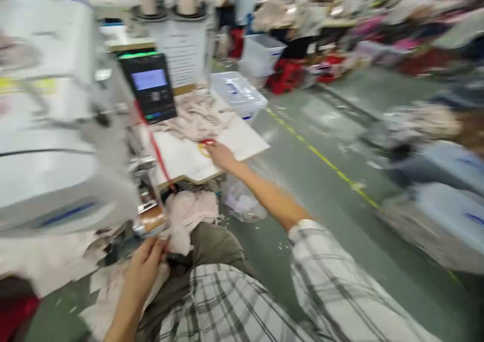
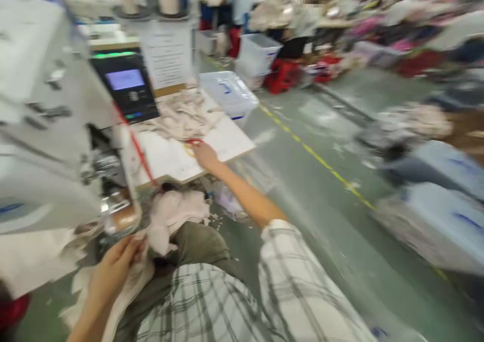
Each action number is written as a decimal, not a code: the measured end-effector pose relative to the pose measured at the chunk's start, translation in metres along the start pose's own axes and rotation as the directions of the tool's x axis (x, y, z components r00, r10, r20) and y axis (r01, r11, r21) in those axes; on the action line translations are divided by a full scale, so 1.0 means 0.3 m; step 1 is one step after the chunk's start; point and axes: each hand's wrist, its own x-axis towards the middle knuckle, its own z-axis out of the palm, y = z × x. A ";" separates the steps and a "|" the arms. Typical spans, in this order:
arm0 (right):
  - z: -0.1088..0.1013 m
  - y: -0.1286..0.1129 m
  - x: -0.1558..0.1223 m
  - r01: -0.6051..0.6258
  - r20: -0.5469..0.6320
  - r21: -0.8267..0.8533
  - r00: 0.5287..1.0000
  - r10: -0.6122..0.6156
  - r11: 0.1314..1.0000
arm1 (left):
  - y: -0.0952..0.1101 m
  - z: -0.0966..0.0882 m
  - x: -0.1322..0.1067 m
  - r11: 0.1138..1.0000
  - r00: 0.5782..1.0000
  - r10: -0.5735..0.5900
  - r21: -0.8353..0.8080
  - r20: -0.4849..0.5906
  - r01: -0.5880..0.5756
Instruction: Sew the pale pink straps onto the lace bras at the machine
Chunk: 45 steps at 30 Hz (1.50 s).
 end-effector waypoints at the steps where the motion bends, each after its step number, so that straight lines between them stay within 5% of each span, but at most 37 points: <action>1: 0.058 -0.032 0.075 0.017 -0.009 -0.010 1.000 -0.017 1.000 | -0.023 -0.005 -0.006 0.995 0.999 -0.035 -0.098 -0.011 0.033; 5: 0.188 -0.073 0.206 0.038 -0.054 -0.069 0.998 -0.041 0.997 | -0.052 0.010 0.001 0.926 0.992 -0.129 -0.357 -0.007 0.118; 11: 0.218 -0.020 0.167 -0.011 -0.086 -0.117 0.996 0.001 0.993 | -0.048 0.015 -0.025 0.755 0.979 -0.156 -0.622 0.134 0.206; 14: 0.237 -0.033 0.008 -0.033 -0.110 0.072 0.993 0.040 0.997 | -0.077 -0.002 -0.030 0.629 0.974 -0.156 -0.743 0.167 0.228; 17: 0.240 -0.093 -0.253 -0.001 0.008 0.298 1.000 -0.001 0.955 | -0.094 -0.015 -0.032 0.568 0.970 -0.161 -0.787 0.181 0.241; 20: 0.248 -0.206 -0.484 0.207 0.145 0.336 0.952 -0.268 0.919 | -0.097 -0.020 -0.032 0.571 0.964 -0.162 -0.777 0.209 0.265; 23: 0.267 -0.320 -0.578 0.366 0.112 0.329 0.900 -0.421 0.870 | -0.098 -0.018 -0.031 0.608 0.965 -0.156 -0.750 0.209 0.260; 27: 0.291 -0.397 -0.550 0.388 0.063 0.337 0.900 -0.432 0.858 | -0.109 -0.010 -0.038 0.725 0.972 -0.143 -0.649 0.184 0.230; 33: 0.311 -0.399 -0.511 0.390 0.107 0.391 0.880 -0.462 0.834 | -0.122 -0.022 -0.055 0.806 0.972 -0.195 -0.542 0.134 0.237; 40: 0.318 -0.351 -0.558 0.218 0.153 0.505 0.930 -0.335 0.835 | -0.119 -0.062 -0.072 0.686 0.964 -0.173 -0.678 0.200 0.263; 45: 0.329 -0.404 -0.561 0.234 0.155 0.544 0.916 -0.370 0.806 | -0.128 -0.054 -0.073 0.604 0.978 -0.181 -0.774 0.101 0.192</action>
